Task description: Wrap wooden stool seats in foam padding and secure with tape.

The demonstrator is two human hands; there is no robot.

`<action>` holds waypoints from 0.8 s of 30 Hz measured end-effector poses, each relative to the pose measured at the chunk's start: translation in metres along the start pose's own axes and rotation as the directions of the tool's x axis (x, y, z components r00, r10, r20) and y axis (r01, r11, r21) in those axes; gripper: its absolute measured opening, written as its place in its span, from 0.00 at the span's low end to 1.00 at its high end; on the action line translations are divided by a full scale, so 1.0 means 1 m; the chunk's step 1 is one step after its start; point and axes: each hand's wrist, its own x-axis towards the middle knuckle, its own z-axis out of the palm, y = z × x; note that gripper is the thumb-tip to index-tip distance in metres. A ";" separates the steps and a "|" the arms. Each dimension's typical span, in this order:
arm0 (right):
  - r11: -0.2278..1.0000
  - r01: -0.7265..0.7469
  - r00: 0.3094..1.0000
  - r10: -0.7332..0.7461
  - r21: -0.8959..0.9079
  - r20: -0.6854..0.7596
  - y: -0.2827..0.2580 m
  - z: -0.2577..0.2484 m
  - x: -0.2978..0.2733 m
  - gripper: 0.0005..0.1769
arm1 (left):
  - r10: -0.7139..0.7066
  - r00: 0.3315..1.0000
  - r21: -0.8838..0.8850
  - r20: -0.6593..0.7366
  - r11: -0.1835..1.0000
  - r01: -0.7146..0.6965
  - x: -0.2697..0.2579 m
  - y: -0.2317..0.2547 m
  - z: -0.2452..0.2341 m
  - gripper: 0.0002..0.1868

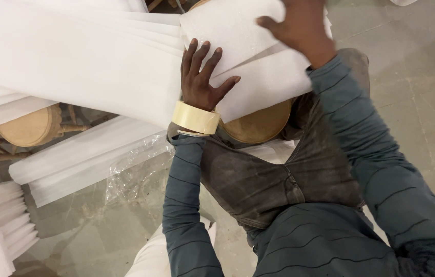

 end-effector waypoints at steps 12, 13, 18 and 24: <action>0.134 -0.135 0.956 0.278 0.982 0.093 -0.145 0.044 0.032 0.23 | 0.050 0.999 0.166 -0.018 0.985 -0.046 -0.029 0.033 -0.008 0.35; 0.134 -0.138 0.956 0.277 0.981 0.097 -0.146 0.037 0.034 0.23 | 0.047 0.999 0.165 -0.019 0.985 -0.043 -0.029 0.035 -0.008 0.35; 0.148 -0.114 0.979 0.186 0.982 0.085 -0.153 0.027 0.044 0.25 | 0.036 0.999 0.197 0.004 0.980 -0.036 -0.038 0.045 -0.004 0.34; 0.334 -0.167 0.983 0.125 0.928 0.133 -0.135 0.071 0.066 0.18 | -0.004 1.000 0.211 0.024 0.978 -0.001 -0.013 0.036 -0.012 0.34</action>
